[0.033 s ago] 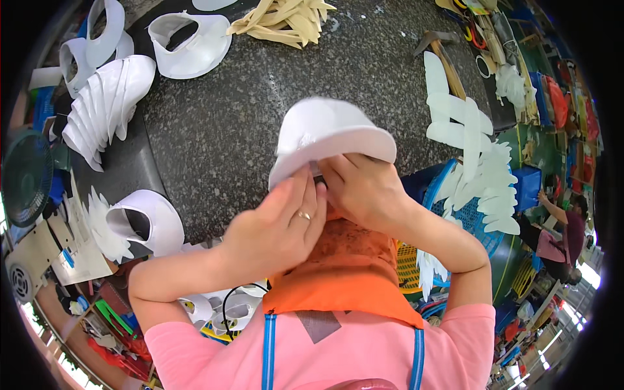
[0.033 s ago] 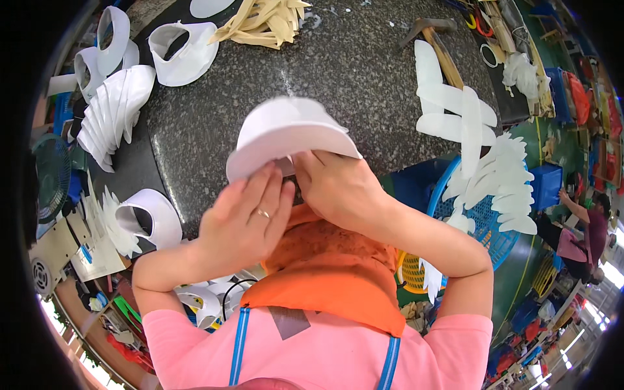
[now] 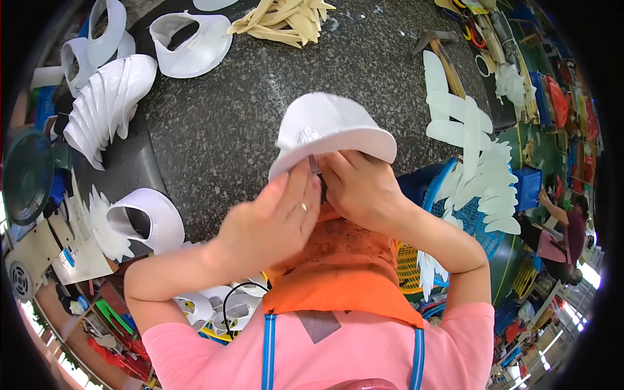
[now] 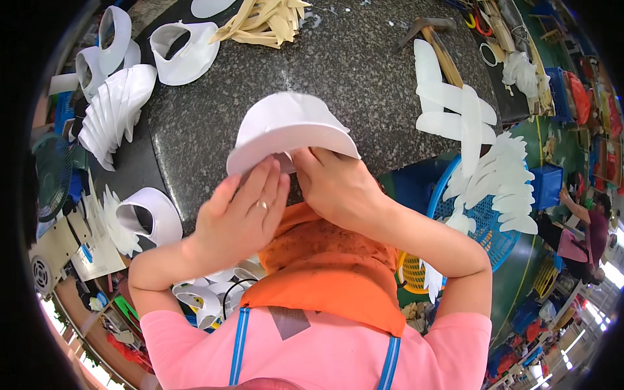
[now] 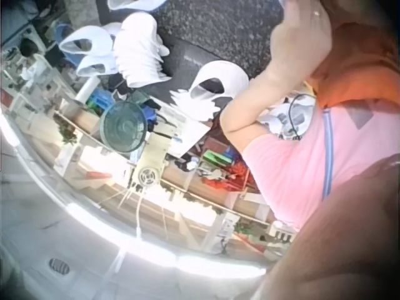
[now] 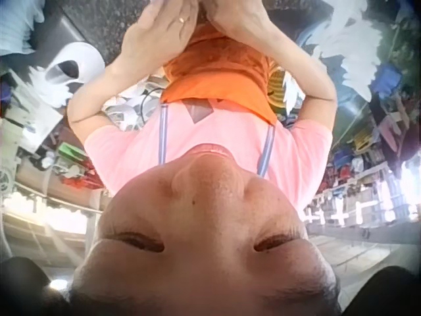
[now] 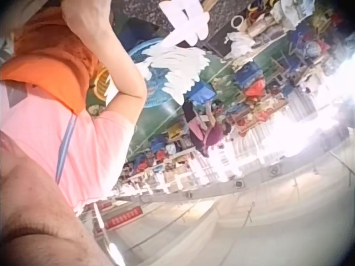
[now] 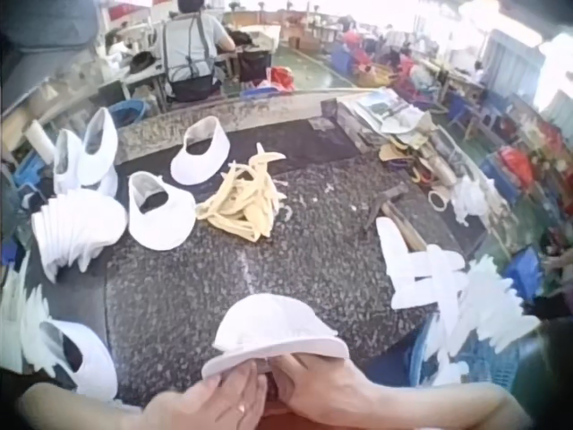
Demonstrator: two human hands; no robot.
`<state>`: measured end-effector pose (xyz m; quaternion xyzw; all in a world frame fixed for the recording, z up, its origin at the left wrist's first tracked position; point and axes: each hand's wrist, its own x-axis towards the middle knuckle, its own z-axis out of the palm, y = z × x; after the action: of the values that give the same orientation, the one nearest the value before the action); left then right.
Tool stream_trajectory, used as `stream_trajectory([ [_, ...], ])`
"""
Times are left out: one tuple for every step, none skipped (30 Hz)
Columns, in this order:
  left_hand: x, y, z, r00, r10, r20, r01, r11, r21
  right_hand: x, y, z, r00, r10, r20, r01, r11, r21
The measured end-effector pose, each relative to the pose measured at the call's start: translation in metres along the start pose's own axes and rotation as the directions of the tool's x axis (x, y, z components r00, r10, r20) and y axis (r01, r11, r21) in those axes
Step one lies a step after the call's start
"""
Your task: The person assembles shoe upper components by inserting, folding, and pressing reinforcement lining pieces into the collar sections by hand.
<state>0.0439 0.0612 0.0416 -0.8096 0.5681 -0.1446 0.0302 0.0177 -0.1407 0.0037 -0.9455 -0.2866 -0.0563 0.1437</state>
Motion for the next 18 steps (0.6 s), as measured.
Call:
stream_trajectory([
  [0.000, -0.007, -0.002, 0.998, 0.063, 0.012, -0.065, 0.986, 0.156, -0.002, -0.002, 0.004, 0.999, 0.028, -0.030, -0.028, 1.000, 0.009],
  [-0.006, -0.009, 0.006, 0.995, 0.090, 0.050, -0.098, 0.979, 0.181, -0.003, -0.001, 0.005, 0.999, 0.023, -0.039, -0.023, 1.000, 0.009],
  [-0.006, -0.011, 0.009, 0.995, 0.090, 0.052, -0.098, 0.977, 0.191, -0.004, 0.000, 0.006, 1.000, 0.014, -0.022, -0.014, 0.999, -0.030],
  [-0.006, -0.013, 0.010, 0.993, 0.108, 0.051, -0.116, 0.970, 0.214, -0.006, -0.002, 0.008, 1.000, 0.013, -0.003, -0.013, 0.998, -0.068],
  [-0.007, -0.015, 0.009, 0.991, 0.126, 0.049, -0.134, 0.962, 0.238, -0.007, -0.005, 0.010, 1.000, 0.015, -0.011, -0.016, 0.998, -0.068],
  [-0.009, -0.016, 0.007, 0.989, 0.134, 0.063, -0.144, 0.964, 0.222, -0.007, -0.009, 0.013, 0.999, 0.031, -0.023, -0.033, 0.995, -0.096],
  [-0.009, -0.017, 0.009, 0.989, 0.135, 0.060, -0.146, 0.962, 0.230, -0.007, -0.011, 0.016, 0.998, 0.043, -0.035, -0.047, 0.991, -0.128],
  [-0.009, -0.018, 0.012, 0.987, 0.157, 0.008, -0.156, 0.965, 0.211, -0.008, -0.013, 0.018, 0.998, 0.041, -0.042, -0.047, 0.990, -0.133],
  [-0.009, -0.021, 0.014, 0.983, 0.178, -0.045, -0.167, 0.967, 0.191, -0.009, -0.015, 0.022, 0.996, 0.040, -0.079, -0.054, 0.982, -0.180],
  [-0.009, -0.026, 0.015, 0.983, 0.179, -0.045, -0.167, 0.966, 0.199, -0.011, -0.018, 0.024, 0.993, 0.036, -0.116, -0.062, 0.973, -0.223],
  [-0.010, -0.032, 0.016, 0.976, 0.215, -0.030, -0.205, 0.958, 0.202, -0.012, -0.018, 0.024, 0.992, 0.033, -0.123, -0.060, 0.972, -0.225],
  [-0.010, -0.035, 0.016, 0.968, 0.251, -0.014, -0.243, 0.948, 0.204, -0.013, -0.018, 0.023, 0.990, 0.040, -0.135, -0.068, 0.976, -0.208],
  [-0.011, -0.035, 0.017, 0.967, 0.256, -0.013, -0.248, 0.946, 0.210, -0.014, -0.019, 0.023, 0.988, 0.053, -0.148, -0.080, 0.979, -0.189],
  [-0.013, -0.033, 0.020, 0.963, 0.267, -0.044, -0.251, 0.943, 0.217, -0.014, -0.018, 0.023, 0.986, 0.054, -0.156, -0.084, 0.978, -0.189],
  [-0.015, -0.032, 0.023, 0.958, 0.278, -0.075, -0.255, 0.940, 0.224, -0.013, -0.015, 0.022, 0.983, 0.084, -0.162, -0.101, 0.990, -0.102],
  [-0.016, -0.029, 0.024, 0.957, 0.282, -0.074, -0.259, 0.938, 0.230, -0.012, -0.013, 0.021, 0.980, 0.113, -0.165, -0.116, 0.993, -0.014],
  [-0.017, -0.026, 0.025, 0.958, 0.268, -0.098, -0.242, 0.944, 0.223, -0.008, -0.015, 0.019, 0.979, 0.114, -0.170, -0.118, 0.993, -0.015],
  [-0.018, -0.024, 0.026, 0.960, 0.254, -0.122, -0.224, 0.950, 0.216, -0.001, -0.019, 0.018, 0.973, 0.179, -0.143, -0.184, 0.983, -0.020],
])
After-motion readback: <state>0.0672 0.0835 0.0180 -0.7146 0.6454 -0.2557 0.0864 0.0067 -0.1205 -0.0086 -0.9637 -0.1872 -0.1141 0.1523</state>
